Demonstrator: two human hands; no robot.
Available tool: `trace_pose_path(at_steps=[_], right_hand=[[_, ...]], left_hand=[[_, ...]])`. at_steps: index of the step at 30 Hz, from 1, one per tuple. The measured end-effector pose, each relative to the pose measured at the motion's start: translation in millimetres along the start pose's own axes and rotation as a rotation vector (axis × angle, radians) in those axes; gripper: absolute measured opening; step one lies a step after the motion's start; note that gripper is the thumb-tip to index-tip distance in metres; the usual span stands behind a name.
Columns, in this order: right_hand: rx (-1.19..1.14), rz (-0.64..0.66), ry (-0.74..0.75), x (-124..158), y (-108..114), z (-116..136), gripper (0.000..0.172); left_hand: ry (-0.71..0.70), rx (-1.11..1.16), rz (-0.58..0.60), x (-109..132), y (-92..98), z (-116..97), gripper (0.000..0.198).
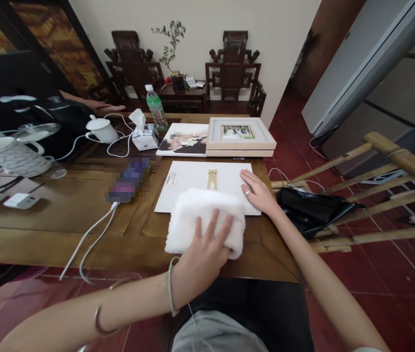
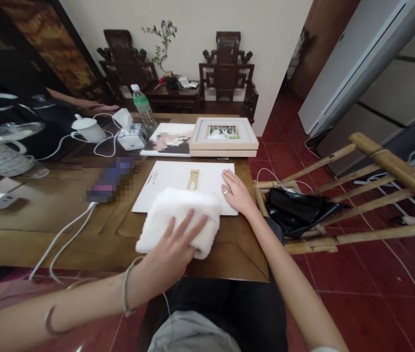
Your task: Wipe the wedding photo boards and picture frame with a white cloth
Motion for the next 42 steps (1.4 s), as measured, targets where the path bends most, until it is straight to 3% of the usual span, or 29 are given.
trace_pose_path(at_steps=[3, 7, 11, 15, 19, 24, 27, 30, 34, 37, 39, 42], right_hand=[[0.010, 0.010, -0.004, 0.0, -1.1, -1.2, 0.049], [0.018, 0.016, -0.007, -0.2, -2.0, -3.4, 0.050], [-0.008, 0.006, 0.007, -0.4, -1.5, -2.9, 0.050], [-0.009, -0.007, 0.003, -0.9, -0.7, -3.2, 0.049], [-0.026, -0.012, 0.012, -1.1, -0.3, -3.1, 0.049], [-0.029, -0.013, 0.040, -0.4, -2.0, -3.5, 0.051], [-0.030, -0.017, 0.035, -0.6, -3.1, -4.3, 0.049], [-0.028, -0.017, 0.012, -1.2, -2.6, -4.0, 0.048], [-0.058, -0.028, -0.039, -0.1, 4.0, -3.9, 0.049], [-0.142, -0.095, -0.079, 2.3, 15.7, -5.3, 0.051], [-0.200, -0.137, -0.066, 3.6, 22.5, -3.2, 0.052], [-0.243, -0.157, -0.008, 4.5, 27.3, 3.5, 0.051]], left_hand=[[0.018, 0.016, 0.015, -15.7, 7.7, 12.5, 0.027], [0.078, -0.032, -0.003, -59.8, 21.1, 43.0, 0.035], [0.162, -0.041, 0.048, -102.5, 16.3, 74.6, 0.040], [0.175, -0.080, 0.026, -122.4, 10.3, 90.9, 0.039], [0.142, -0.134, 0.014, -107.6, 6.1, 74.6, 0.037], [0.059, -0.163, 0.050, -54.6, 8.9, 12.3, 0.031], [0.013, -0.149, 0.082, -32.3, 11.0, -10.7, 0.029], [0.014, -0.121, 0.101, -37.1, 11.5, 0.0, 0.030], [0.090, -0.137, 0.052, -77.0, 15.2, 47.7, 0.036], [0.091, -0.110, 0.070, -104.2, 10.4, 67.1, 0.039], [0.063, -0.084, 0.076, -111.6, 6.9, 63.2, 0.038], [0.012, -0.087, 0.018, -106.6, 8.7, 37.9, 0.035]])
Point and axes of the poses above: each hand's wrist, its own x-axis away from the middle knuckle, its own y-axis out of the back of the hand, z = x × y, the point moved 10 cm from there along -x, towards the middle knuckle, and after that the axes turned 12 degrees about x, right-handed, at the moved point
